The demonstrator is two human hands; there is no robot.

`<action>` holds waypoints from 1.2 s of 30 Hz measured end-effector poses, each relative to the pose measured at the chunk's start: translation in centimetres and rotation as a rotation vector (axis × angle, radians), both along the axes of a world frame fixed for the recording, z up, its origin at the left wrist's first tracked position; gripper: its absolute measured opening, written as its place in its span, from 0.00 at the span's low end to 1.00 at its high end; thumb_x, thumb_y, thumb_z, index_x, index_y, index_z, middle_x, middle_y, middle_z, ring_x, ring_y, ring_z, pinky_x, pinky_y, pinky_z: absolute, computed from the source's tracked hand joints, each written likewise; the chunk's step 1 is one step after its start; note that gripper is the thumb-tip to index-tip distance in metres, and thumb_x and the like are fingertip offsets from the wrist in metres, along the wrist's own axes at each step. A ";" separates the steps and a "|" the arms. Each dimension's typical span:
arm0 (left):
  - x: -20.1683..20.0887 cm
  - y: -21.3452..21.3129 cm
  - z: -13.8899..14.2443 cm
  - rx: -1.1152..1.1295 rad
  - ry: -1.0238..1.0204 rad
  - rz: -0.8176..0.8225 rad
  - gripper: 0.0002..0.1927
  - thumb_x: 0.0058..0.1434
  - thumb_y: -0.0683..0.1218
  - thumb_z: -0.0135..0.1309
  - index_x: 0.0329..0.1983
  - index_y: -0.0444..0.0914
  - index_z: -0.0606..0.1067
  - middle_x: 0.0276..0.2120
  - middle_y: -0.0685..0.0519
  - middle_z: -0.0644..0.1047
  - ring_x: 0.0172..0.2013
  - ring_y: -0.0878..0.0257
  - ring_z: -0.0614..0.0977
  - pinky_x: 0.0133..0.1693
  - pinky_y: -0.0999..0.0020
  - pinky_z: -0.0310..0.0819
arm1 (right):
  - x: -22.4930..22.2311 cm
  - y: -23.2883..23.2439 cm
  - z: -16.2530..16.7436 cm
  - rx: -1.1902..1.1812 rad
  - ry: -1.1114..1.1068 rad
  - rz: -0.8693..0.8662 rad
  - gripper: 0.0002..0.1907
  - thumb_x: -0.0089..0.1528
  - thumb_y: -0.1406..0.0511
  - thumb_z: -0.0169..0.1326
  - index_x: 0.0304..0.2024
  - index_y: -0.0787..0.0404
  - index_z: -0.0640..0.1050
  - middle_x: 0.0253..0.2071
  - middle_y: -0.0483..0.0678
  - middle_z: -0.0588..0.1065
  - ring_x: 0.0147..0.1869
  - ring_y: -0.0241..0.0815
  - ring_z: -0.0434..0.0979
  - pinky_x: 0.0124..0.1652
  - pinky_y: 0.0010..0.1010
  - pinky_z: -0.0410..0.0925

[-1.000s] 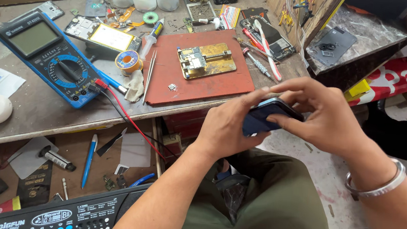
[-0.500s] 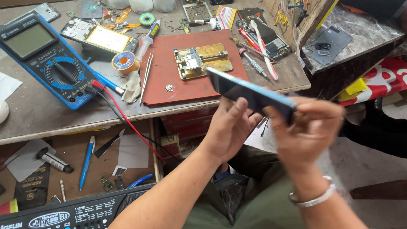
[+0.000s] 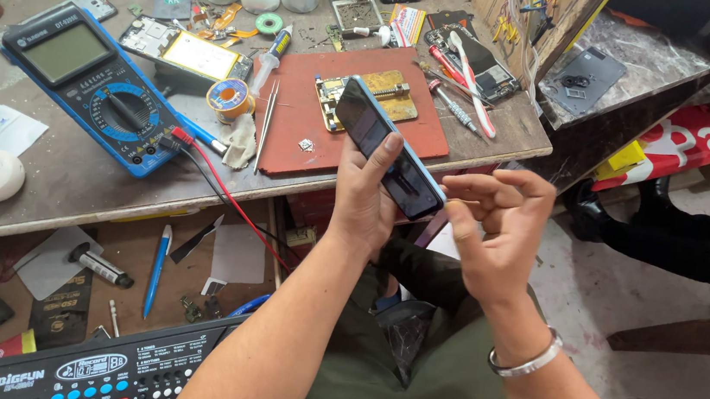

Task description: The person uses a screwdriver to remove screws from the back of a disassembled smartphone. They then connect a charging cable to the phone, observe the screen lighting up, and proceed to remove the back cover and internal components.

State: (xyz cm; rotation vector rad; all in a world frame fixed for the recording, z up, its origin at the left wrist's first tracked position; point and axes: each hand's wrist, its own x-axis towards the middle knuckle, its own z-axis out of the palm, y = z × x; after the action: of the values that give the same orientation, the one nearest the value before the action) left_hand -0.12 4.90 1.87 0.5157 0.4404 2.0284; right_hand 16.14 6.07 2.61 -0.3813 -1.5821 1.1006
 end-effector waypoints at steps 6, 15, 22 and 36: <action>0.1 -0.1 0.1 -0.019 0.079 0.045 0.25 0.63 0.43 0.64 0.59 0.39 0.66 0.44 0.55 0.73 0.41 0.67 0.78 0.41 0.68 0.79 | 1.0 0.5 0.8 -0.021 -0.138 -0.003 0.25 0.65 0.78 0.56 0.57 0.62 0.59 0.49 0.59 0.78 0.52 0.42 0.82 0.52 0.30 0.75; 0.1 -0.1 0.2 -0.007 0.096 0.020 0.22 0.68 0.45 0.57 0.61 0.39 0.64 0.43 0.55 0.74 0.40 0.67 0.79 0.41 0.67 0.79 | 0.9 1.0 1.6 -0.094 -0.169 0.083 0.25 0.63 0.78 0.57 0.55 0.62 0.60 0.50 0.59 0.79 0.48 0.37 0.80 0.46 0.27 0.75; 1.0 0.1 -0.2 -0.051 0.124 -0.055 0.17 0.71 0.46 0.52 0.60 0.38 0.67 0.44 0.54 0.76 0.41 0.68 0.80 0.42 0.68 0.79 | -0.1 1.6 2.4 -0.075 -0.279 -0.070 0.20 0.60 0.77 0.59 0.51 0.65 0.66 0.38 0.51 0.80 0.31 0.26 0.74 0.30 0.19 0.68; 1.3 -0.1 0.1 -0.148 0.154 -0.167 0.19 0.70 0.46 0.54 0.61 0.38 0.67 0.48 0.53 0.77 0.46 0.66 0.80 0.47 0.68 0.78 | -2.1 4.7 5.1 0.068 -0.363 -0.118 0.22 0.59 0.73 0.59 0.55 0.64 0.70 0.46 0.47 0.76 0.42 0.30 0.77 0.38 0.22 0.72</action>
State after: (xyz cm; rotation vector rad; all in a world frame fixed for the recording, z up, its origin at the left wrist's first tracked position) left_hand 1.22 4.77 1.95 0.6000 0.6151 1.7884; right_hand 14.08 10.74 7.75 -0.6480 -1.8826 0.9189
